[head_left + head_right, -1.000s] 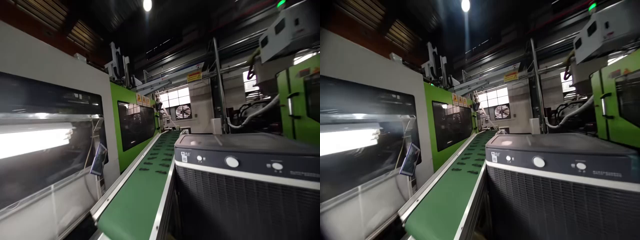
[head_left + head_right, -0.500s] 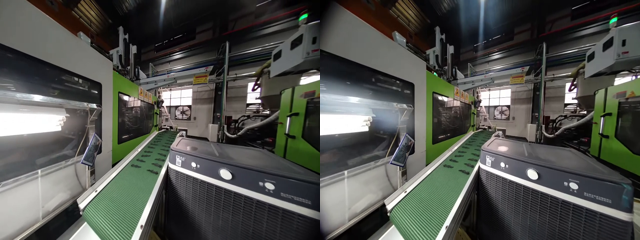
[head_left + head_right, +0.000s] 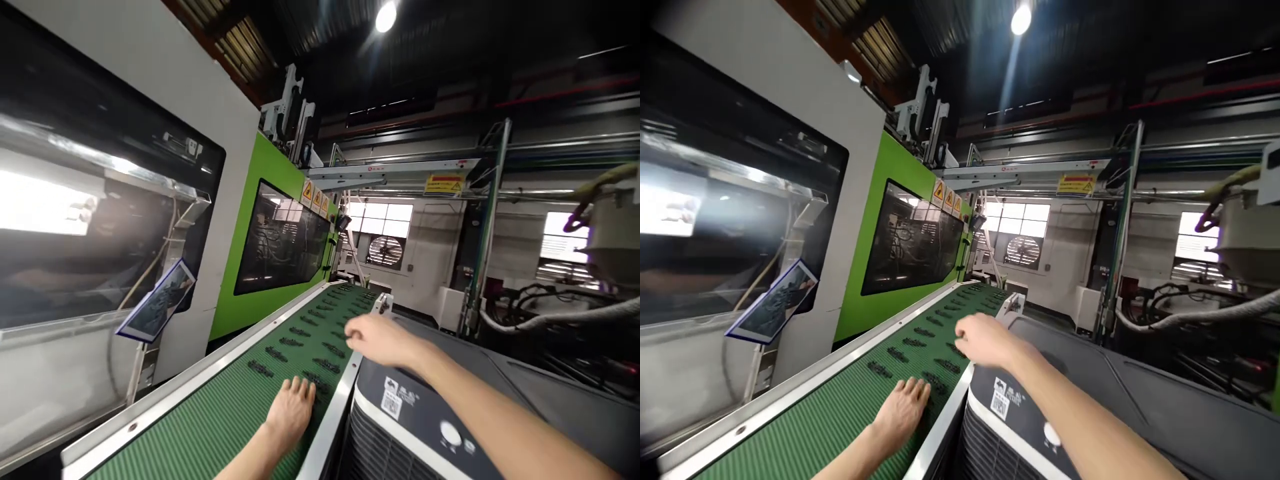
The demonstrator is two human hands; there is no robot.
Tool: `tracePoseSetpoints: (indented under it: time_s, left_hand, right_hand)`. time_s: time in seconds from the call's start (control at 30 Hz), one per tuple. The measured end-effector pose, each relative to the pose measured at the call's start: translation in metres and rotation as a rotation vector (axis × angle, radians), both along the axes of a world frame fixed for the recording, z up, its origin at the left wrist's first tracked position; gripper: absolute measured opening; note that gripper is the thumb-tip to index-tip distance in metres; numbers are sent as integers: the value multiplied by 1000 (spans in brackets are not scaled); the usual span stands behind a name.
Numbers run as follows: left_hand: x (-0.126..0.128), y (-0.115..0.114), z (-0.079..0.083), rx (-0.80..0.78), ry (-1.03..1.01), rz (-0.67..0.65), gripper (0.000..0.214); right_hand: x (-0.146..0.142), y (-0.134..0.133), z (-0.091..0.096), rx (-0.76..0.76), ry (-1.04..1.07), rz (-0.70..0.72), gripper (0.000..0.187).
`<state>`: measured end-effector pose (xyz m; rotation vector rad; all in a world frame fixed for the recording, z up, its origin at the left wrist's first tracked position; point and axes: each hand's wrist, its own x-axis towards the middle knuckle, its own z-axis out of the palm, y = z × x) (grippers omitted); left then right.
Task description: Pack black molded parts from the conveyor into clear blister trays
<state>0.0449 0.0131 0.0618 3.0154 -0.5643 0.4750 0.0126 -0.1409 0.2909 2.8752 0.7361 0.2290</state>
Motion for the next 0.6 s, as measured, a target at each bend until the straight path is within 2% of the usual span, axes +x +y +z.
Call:
tracePoseSetpoints:
  time_s: [0.1,0.2,0.37,0.47,0.6]
  left_hand:
    - [18,-24,-11,69,55,-80,39]
    - [30,-33,-13,71,93,-89,34]
    - [66,-22,-2,-46,70,-24,40]
    - [92,-23,8,-144,217,-127,47]
    - [127,-40,25,-211,248,-308,51]
  right_hand:
    - [100,54,-1,-196,113,-87,10]
    - [175,70,-13,-331,249,-152,21]
    - [246,36,-9,-466,290,-270,22]
    - [282,13,-11,-507,275,-338,22]
    - [333,-11,-32,-458,238,-397,21]
